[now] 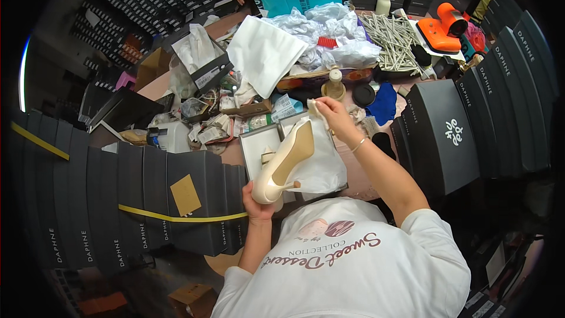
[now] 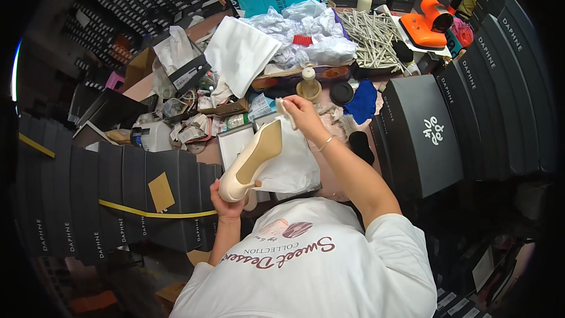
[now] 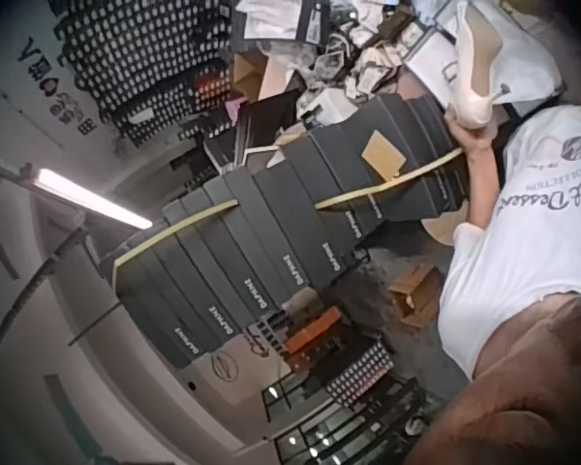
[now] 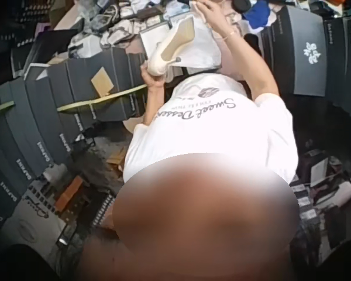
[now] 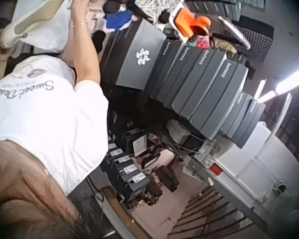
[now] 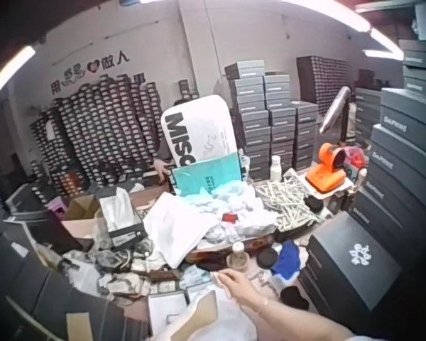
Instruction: Cleaning and packing a pair of high-heeled shoes into a box at a manufacturing station.
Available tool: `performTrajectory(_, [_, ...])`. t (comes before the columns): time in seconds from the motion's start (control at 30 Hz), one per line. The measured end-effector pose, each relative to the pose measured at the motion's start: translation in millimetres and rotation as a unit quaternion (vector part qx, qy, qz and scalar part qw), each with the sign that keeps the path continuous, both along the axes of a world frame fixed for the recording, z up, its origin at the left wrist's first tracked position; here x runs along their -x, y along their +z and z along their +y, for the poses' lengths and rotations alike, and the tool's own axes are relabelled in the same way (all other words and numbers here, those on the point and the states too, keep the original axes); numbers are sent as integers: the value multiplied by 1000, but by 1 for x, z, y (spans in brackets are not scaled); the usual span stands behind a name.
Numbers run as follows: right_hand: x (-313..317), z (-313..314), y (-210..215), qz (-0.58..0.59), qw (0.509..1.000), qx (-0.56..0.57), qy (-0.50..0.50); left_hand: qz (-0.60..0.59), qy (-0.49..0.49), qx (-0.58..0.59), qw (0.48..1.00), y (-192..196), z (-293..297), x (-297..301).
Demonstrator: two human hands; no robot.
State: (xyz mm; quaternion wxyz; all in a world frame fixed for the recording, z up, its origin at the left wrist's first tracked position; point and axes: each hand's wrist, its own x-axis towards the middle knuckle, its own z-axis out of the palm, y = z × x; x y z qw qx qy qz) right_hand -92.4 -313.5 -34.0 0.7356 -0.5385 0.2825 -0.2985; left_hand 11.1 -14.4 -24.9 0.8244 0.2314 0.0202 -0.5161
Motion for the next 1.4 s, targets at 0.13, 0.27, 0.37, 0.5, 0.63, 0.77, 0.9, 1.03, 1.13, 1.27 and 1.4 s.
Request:
performTrajectory(0.13, [-12, 36, 16, -80, 965, -250, 25, 93, -3, 70, 993, -23, 7, 29])
performTrajectory(0.27, [7, 34, 35, 32, 984, -162, 60, -535, -262, -245, 765, -17, 10, 6])
performTrajectory(0.37, [3, 56, 35, 34, 980, -169, 102, -289, -190, -113, 931, 5, -38, 3])
performTrajectory(0.5, [2, 83, 46, -10, 985, -152, 77, -106, -307, -89, 941, 2, -80, 20])
performTrajectory(0.63, [34, 46, 41, 53, 964, 250, -76, -81, -305, -50, 948, 20, -86, 9])
performTrajectory(0.77, [73, 136, 89, 119, 781, 559, 252, -48, -259, -113, 958, 30, -86, 15])
performTrajectory(0.9, [49, 116, 53, 105, 866, 488, 41, -70, -174, -147, 971, 31, -78, 43])
performTrajectory(1.03, [68, 156, 83, 54, 827, 524, 196, -118, -226, -128, 959, 28, -66, 34])
performTrajectory(1.13, [53, 137, 76, 81, 836, 514, 171, -94, -215, -38, 971, 18, -65, 32])
performTrajectory(1.27, [42, 137, 77, 99, 812, 546, 178, -127, -153, -150, 968, 12, -58, 34])
performTrajectory(1.4, [49, 148, 74, 113, 783, 569, 223, -99, -179, -66, 977, 21, -60, 38])
